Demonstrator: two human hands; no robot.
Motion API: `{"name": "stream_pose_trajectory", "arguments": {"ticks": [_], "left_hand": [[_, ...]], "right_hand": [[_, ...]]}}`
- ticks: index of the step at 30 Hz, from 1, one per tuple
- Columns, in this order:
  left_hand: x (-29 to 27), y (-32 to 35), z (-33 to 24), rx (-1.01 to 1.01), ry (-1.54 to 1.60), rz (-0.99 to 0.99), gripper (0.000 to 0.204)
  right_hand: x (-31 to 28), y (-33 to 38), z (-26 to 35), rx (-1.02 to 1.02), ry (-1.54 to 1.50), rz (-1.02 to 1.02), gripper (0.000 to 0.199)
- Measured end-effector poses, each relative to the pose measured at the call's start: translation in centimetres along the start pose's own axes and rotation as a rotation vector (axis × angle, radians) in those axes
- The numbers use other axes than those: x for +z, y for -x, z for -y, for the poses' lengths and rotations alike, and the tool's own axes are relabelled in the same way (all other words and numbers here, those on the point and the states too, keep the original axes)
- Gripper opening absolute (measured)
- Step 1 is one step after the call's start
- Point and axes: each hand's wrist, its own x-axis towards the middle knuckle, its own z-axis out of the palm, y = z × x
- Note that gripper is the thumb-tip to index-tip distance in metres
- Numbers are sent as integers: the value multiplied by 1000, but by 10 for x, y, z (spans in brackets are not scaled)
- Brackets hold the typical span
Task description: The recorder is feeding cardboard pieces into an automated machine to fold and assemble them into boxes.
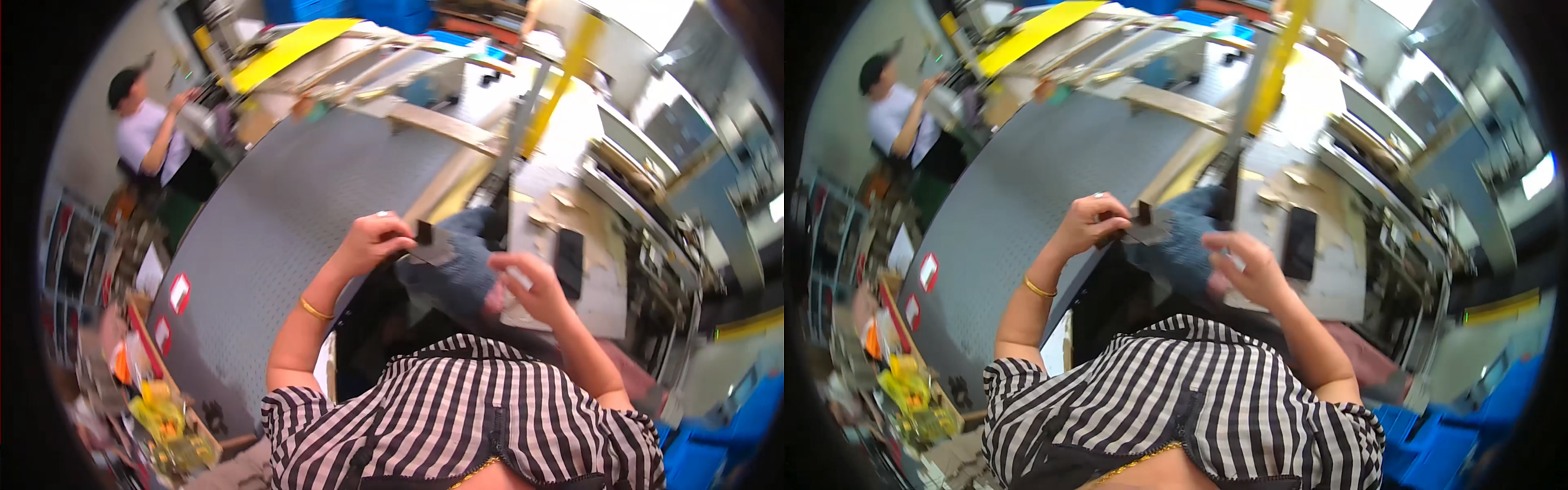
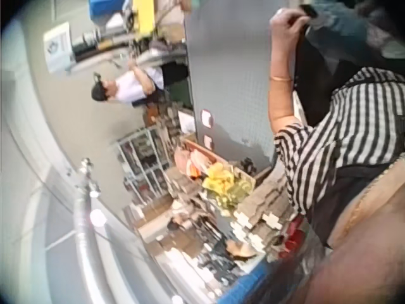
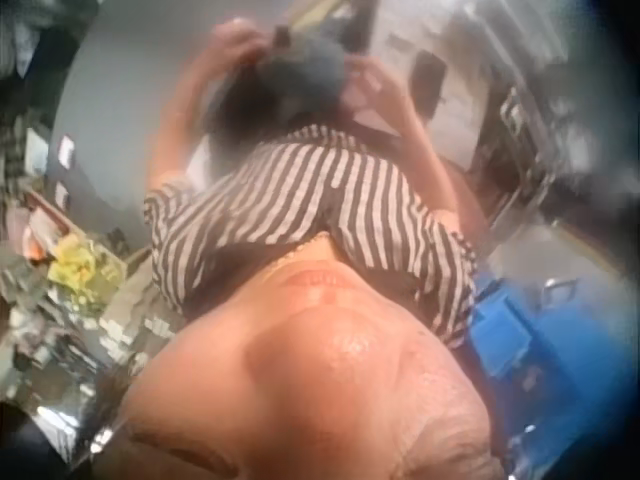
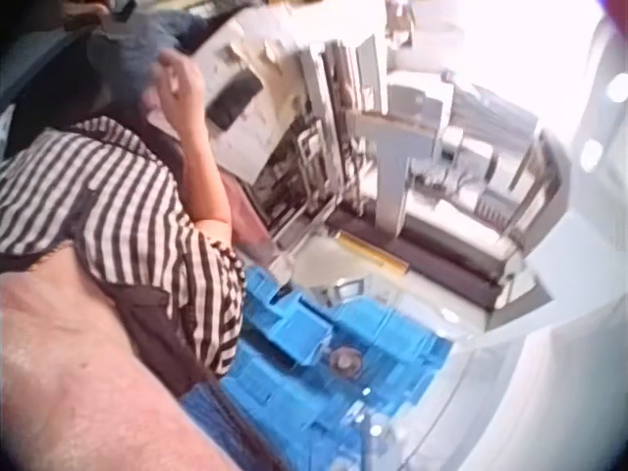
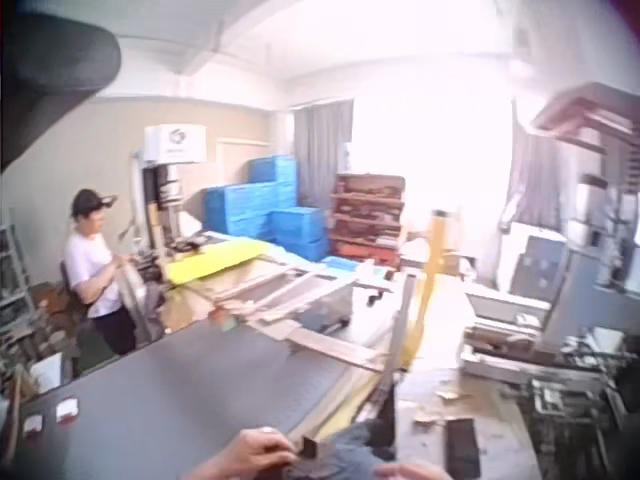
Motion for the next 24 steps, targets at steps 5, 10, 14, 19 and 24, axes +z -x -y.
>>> {"name": "stream_pose_trajectory", "arguments": {"ticks": [5,10,14,19,24], "left_hand": [[119,-94,-118,572,-36,368,16],[208,-140,-185,713,39,547,15],[241,-169,-217,687,117,699,12],[286,-219,-217,564,81,755,21],[340,-270,-183,675,43,494,35]], "right_hand": [[-91,80,2,57,211,-292,37],[-146,155,-9,134,206,-339,32],[-177,180,-24,247,-99,-415,34],[-221,184,-58,259,-106,-586,45],[-281,167,-95,215,256,-608,51]]}}
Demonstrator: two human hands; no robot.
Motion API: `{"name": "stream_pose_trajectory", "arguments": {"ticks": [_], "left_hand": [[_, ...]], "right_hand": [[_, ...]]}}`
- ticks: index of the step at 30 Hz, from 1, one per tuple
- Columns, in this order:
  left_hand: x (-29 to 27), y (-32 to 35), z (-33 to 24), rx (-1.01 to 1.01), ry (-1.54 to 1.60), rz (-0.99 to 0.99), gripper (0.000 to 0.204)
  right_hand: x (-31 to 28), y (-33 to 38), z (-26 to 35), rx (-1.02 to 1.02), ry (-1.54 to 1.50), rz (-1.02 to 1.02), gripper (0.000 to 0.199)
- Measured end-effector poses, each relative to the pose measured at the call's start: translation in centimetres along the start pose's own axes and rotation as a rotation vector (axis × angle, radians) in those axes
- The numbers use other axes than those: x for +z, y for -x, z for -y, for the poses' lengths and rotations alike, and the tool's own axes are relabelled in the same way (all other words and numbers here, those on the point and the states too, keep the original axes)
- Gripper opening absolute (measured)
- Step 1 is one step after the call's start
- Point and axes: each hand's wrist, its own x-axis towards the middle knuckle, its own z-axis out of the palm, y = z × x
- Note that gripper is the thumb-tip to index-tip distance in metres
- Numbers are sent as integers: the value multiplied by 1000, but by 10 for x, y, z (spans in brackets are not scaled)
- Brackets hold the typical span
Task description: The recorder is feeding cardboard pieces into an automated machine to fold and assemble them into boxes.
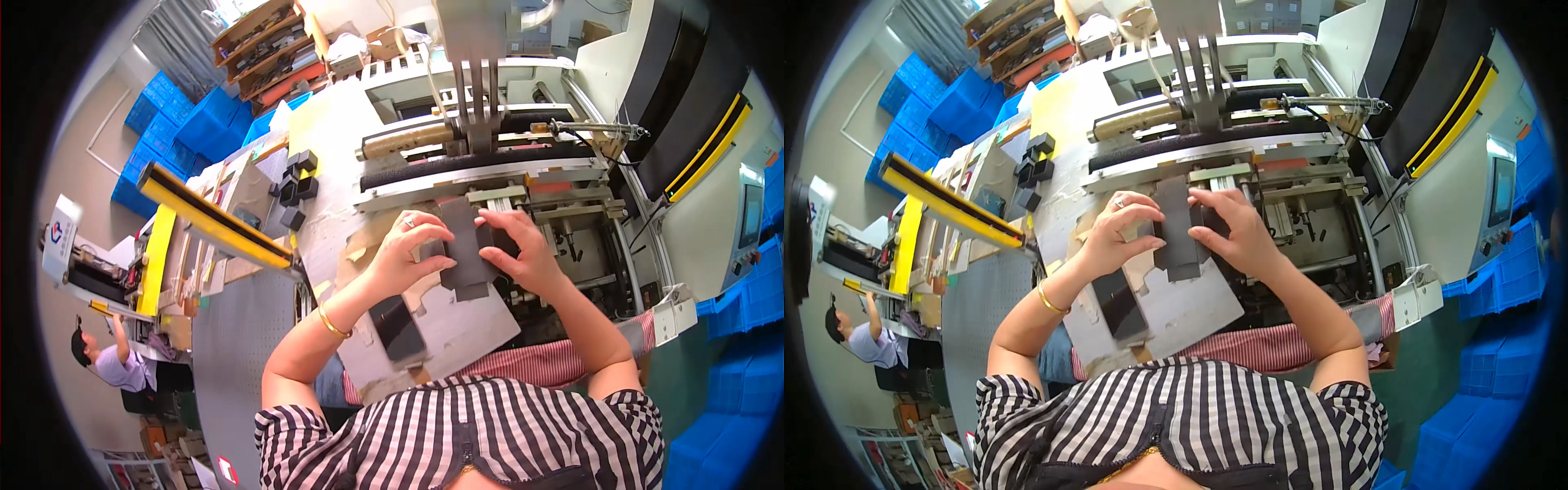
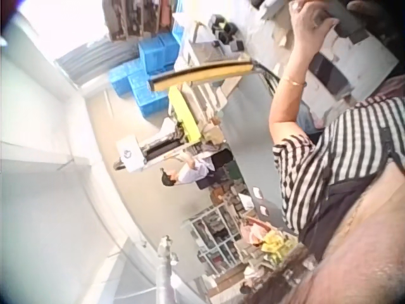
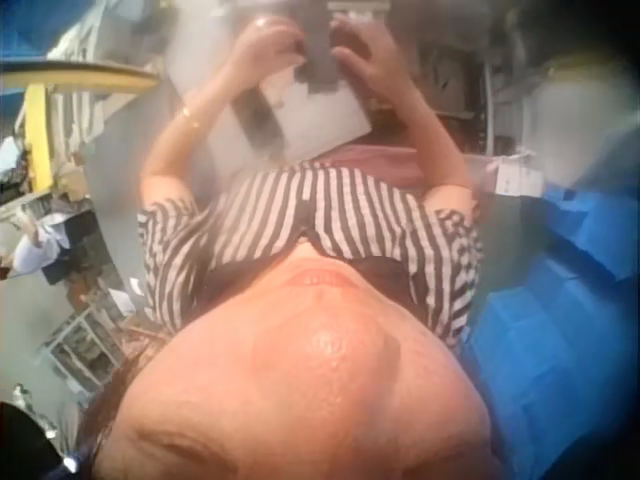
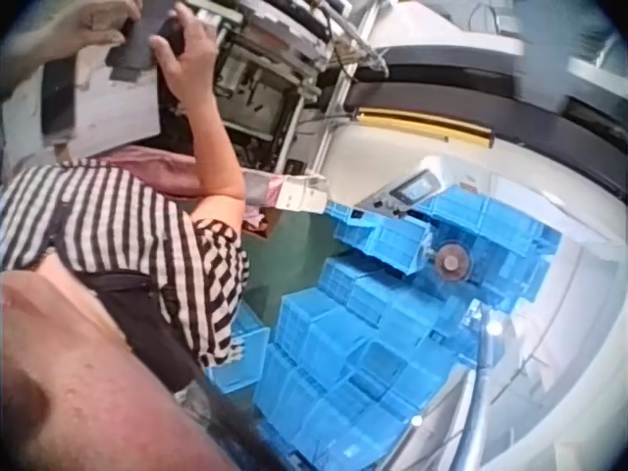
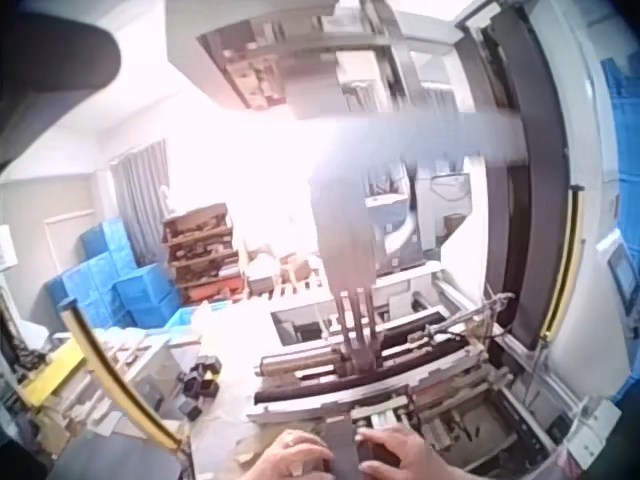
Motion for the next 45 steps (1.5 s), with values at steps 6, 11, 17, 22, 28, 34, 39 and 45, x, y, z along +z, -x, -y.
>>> {"name": "stream_pose_trajectory", "arguments": {"ticks": [6,11,17,22,28,34,39,45], "left_hand": [[2,-110,69,-257,341,-107,45],[-19,-213,121,-237,214,-187,59],[-29,-243,113,-75,-81,-238,79],[-16,-136,97,-24,-118,-376,72],[-39,78,57,-327,146,-251,34],[-88,399,54,-872,124,-1039,17],[-39,815,-27,-1728,-364,-1626,34],[30,947,-204,-2546,-844,-1296,33]], "right_hand": [[-48,-99,-87,144,-226,24,52],[-90,-197,-159,184,-285,-13,57],[-106,-226,-136,-32,16,-57,53],[-37,-138,-58,35,-443,-569,28],[83,35,11,307,-493,358,18],[185,83,103,322,-581,624,19],[278,80,177,277,-649,923,21],[397,70,230,159,-483,1180,23]]}}
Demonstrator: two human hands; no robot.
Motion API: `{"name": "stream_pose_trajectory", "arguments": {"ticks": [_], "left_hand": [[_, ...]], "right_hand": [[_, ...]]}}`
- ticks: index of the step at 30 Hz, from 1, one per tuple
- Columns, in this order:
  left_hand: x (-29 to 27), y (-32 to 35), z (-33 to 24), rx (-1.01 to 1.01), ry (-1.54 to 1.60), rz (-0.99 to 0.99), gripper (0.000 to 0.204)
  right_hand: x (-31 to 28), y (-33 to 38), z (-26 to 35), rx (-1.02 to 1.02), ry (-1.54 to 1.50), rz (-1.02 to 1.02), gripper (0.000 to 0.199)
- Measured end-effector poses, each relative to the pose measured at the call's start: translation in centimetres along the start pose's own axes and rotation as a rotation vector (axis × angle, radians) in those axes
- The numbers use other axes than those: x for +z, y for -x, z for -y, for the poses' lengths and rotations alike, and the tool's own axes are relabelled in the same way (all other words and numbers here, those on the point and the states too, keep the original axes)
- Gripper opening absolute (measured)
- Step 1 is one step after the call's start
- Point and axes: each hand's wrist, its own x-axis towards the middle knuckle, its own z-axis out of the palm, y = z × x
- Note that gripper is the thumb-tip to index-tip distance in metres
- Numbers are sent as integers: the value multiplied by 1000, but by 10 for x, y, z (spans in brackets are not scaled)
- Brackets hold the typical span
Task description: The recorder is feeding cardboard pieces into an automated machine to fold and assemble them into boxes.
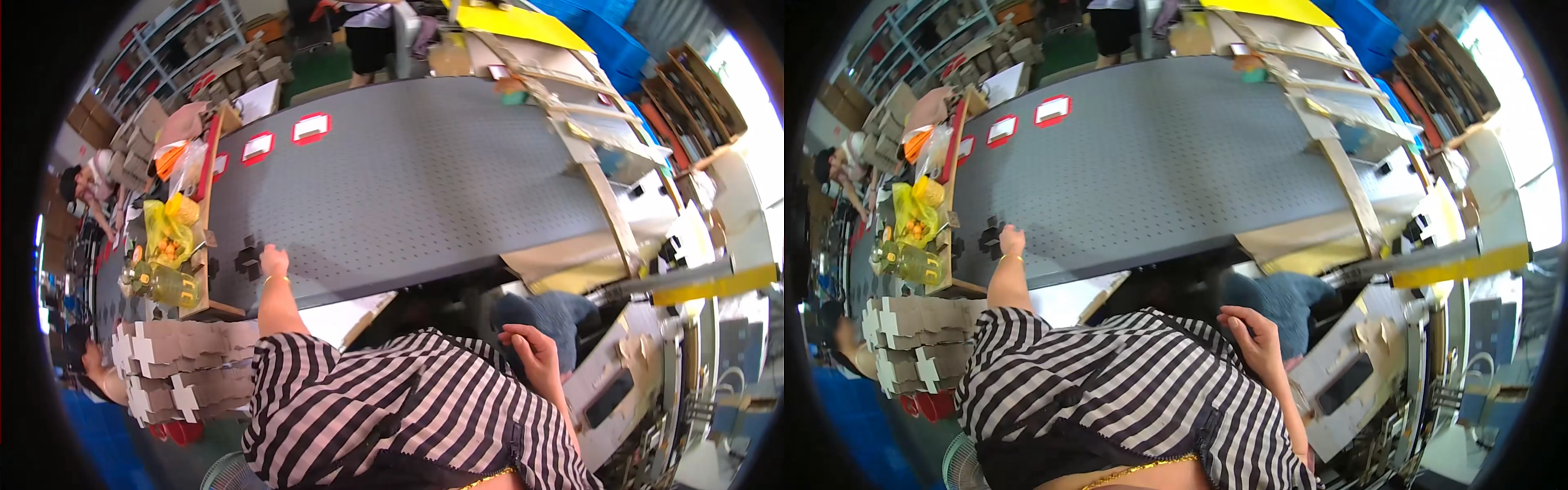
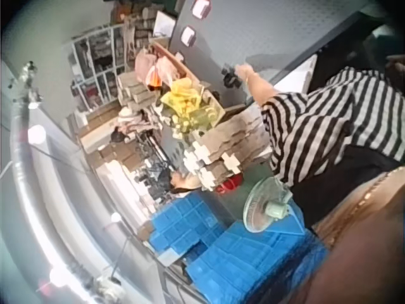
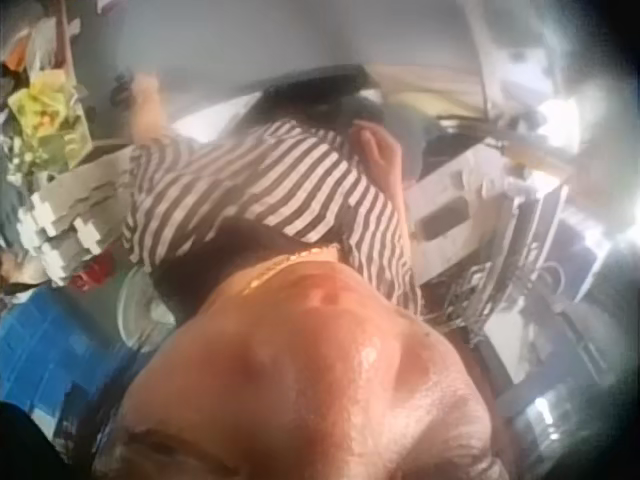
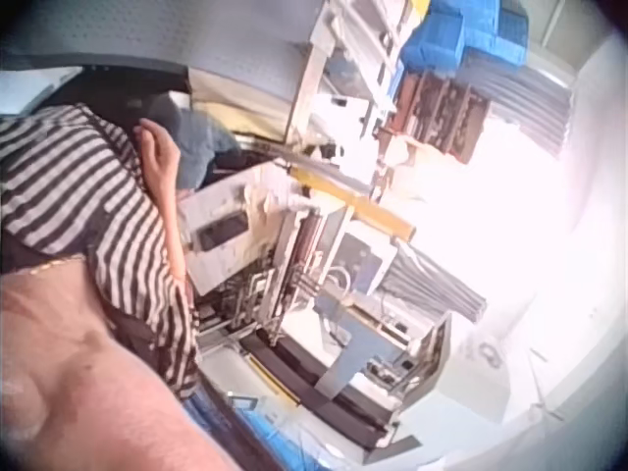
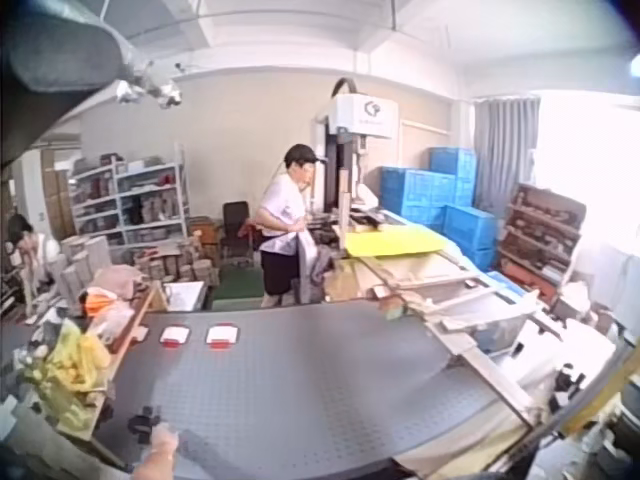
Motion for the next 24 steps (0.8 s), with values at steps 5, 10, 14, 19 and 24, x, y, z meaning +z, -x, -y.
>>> {"name": "stream_pose_trajectory", "arguments": {"ticks": [5,10,14,19,24], "left_hand": [[-51,-3,44,-198,-182,97,46],[-38,-11,62,-104,-270,36,38],[-15,-34,22,51,-274,159,27],[13,35,-159,307,894,784,17],[-149,281,-379,1197,896,1319,13]], "right_hand": [[38,-68,38,-130,321,264,25],[50,-84,49,-177,437,358,26],[38,-60,35,-186,456,296,26],[7,-11,15,-238,411,189,24],[-65,78,8,-324,435,-346,25]]}}
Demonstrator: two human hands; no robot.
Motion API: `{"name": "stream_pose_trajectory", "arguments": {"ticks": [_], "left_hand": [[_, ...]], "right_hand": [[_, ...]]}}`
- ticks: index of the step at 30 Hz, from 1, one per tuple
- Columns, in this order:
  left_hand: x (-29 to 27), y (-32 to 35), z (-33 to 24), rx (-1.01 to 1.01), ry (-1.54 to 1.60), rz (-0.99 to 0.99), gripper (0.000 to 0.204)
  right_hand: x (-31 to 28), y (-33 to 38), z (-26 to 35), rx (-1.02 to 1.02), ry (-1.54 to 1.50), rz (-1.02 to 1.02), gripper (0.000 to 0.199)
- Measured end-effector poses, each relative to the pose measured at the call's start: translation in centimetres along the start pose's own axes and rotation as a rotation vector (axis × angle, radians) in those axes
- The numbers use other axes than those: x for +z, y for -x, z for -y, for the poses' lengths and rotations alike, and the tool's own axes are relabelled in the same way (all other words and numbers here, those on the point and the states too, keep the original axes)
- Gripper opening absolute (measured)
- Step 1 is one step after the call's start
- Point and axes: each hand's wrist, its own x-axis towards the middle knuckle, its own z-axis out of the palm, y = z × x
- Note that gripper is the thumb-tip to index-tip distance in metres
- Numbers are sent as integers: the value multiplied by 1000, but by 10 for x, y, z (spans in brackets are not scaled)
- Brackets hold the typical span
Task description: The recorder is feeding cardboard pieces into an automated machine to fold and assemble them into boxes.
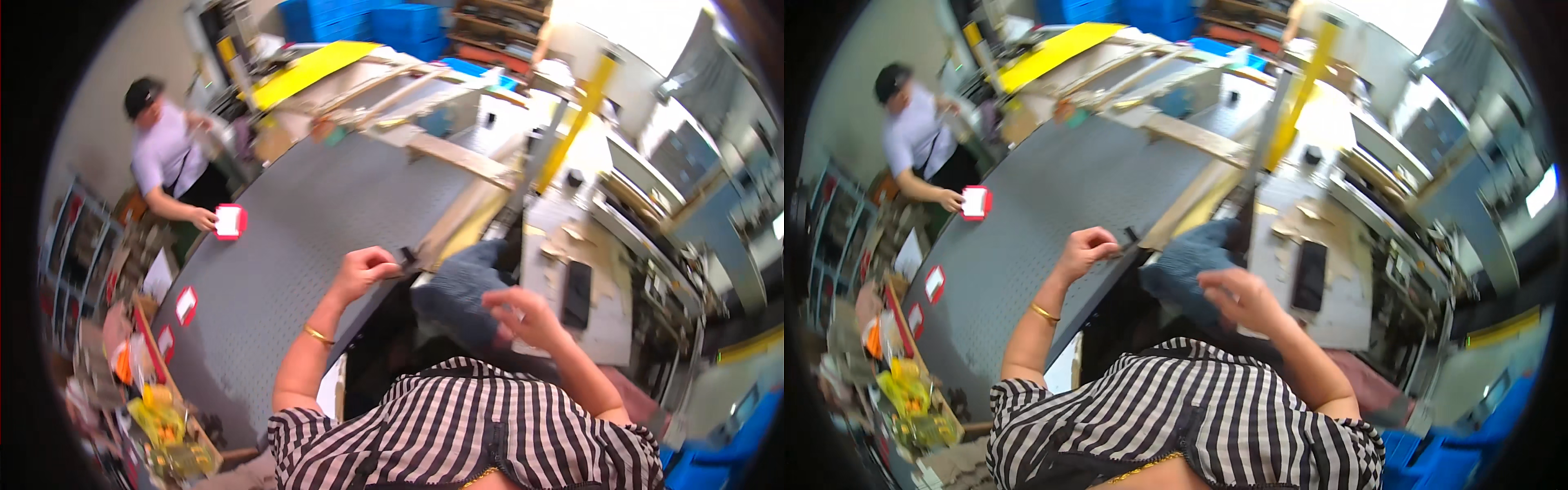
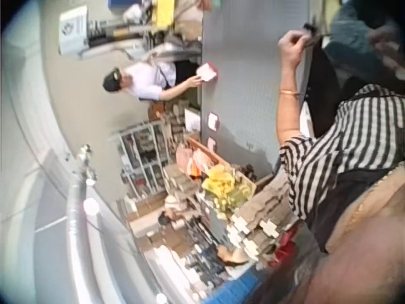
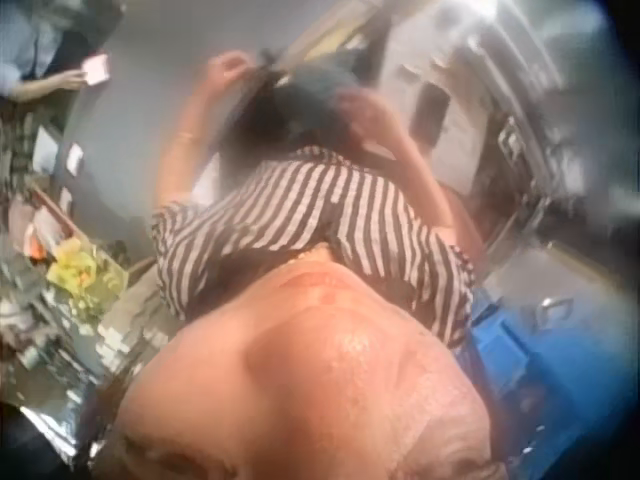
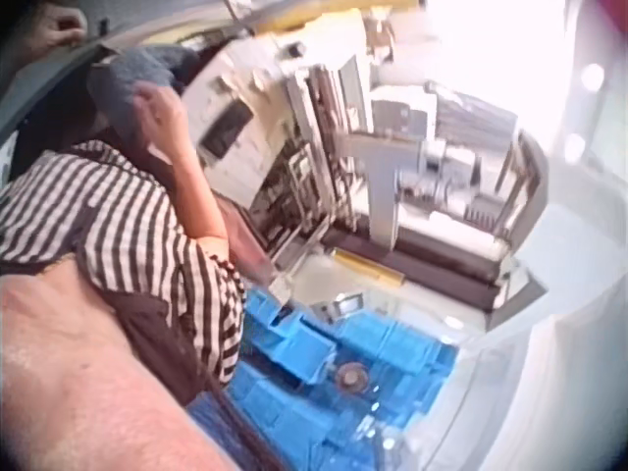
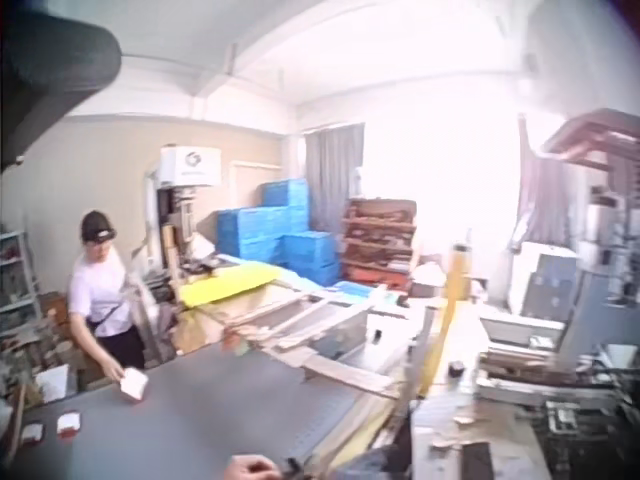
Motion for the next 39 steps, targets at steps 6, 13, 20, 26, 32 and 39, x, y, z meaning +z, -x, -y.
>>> {"name": "stream_pose_trajectory", "arguments": {"ticks": [6,13,20,26,32,39], "left_hand": [[218,-60,-156,699,-298,661,21],[363,-72,-209,719,-226,905,16],[432,-115,-203,699,-256,1050,21],[483,-152,-189,922,-299,766,46],[576,-264,-209,475,-36,822,55],[626,-356,-273,690,-257,603,74]], "right_hand": [[-102,115,-2,129,197,-462,37],[-155,228,-16,269,132,-600,30],[-198,250,-51,363,-58,-737,44],[-263,241,-91,275,372,-760,52],[-392,229,-185,372,-179,-749,50],[-509,187,-232,332,138,-797,60]]}}
